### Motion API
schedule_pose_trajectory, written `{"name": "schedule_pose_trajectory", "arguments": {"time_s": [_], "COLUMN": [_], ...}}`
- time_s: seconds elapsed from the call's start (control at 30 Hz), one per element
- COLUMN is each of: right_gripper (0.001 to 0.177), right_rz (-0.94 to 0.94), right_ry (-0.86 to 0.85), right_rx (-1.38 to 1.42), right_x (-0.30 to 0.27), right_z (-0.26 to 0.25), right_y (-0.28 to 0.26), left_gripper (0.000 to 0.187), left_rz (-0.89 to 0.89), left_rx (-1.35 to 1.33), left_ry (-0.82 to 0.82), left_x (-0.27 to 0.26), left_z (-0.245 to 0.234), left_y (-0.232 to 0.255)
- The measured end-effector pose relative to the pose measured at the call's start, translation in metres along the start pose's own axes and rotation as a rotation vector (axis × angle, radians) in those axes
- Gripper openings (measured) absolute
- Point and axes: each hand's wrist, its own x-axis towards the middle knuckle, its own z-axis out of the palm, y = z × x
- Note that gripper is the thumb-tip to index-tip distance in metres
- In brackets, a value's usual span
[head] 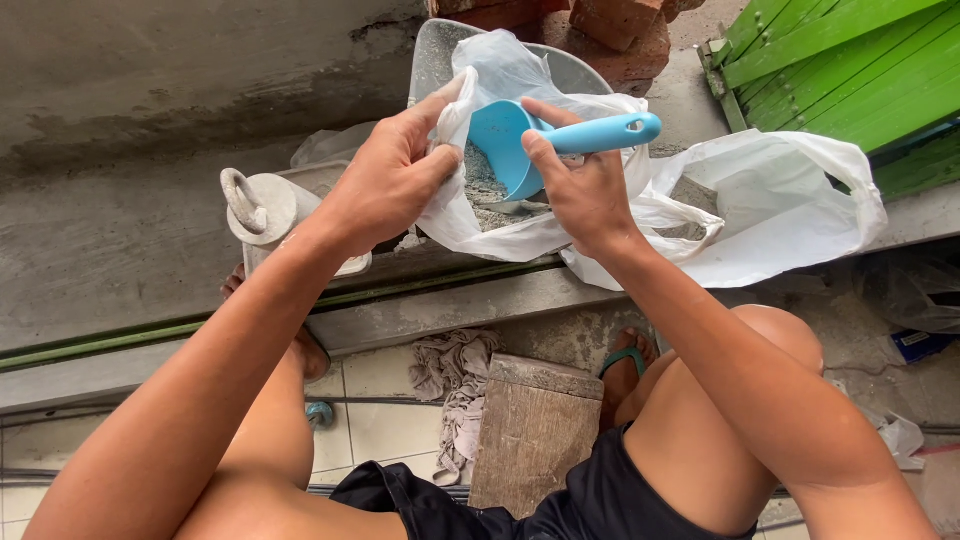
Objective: The person scoops cement from a white plastic bag using a blue scoop and pours it into a bucket lined with a white plastic bag. The person repeats this action multiple times, transferring the material between the two containers.
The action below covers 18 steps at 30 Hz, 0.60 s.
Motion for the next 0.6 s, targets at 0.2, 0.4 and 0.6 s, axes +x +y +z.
{"name": "schedule_pose_trajectory", "arguments": {"time_s": [0.2, 0.4, 0.6], "right_gripper": [0.034, 0.044, 0.054], "right_rz": [0.116, 0.36, 0.38], "right_ry": [0.146, 0.182, 0.189], "right_rx": [0.042, 0.347, 0.423], "right_x": [0.007, 0.004, -0.01], "right_z": [-0.004, -0.01, -0.023], "right_y": [0.003, -0.018, -0.046], "left_gripper": [0.066, 0.068, 0.058], "left_rz": [0.01, 0.02, 0.141], "left_rx": [0.074, 0.06, 0.082], "left_ry": [0.07, 0.139, 0.217], "left_x": [0.002, 0.0, 0.001], "left_z": [-0.003, -0.008, -0.016], "left_y": [0.005, 0.003, -0.004]}}
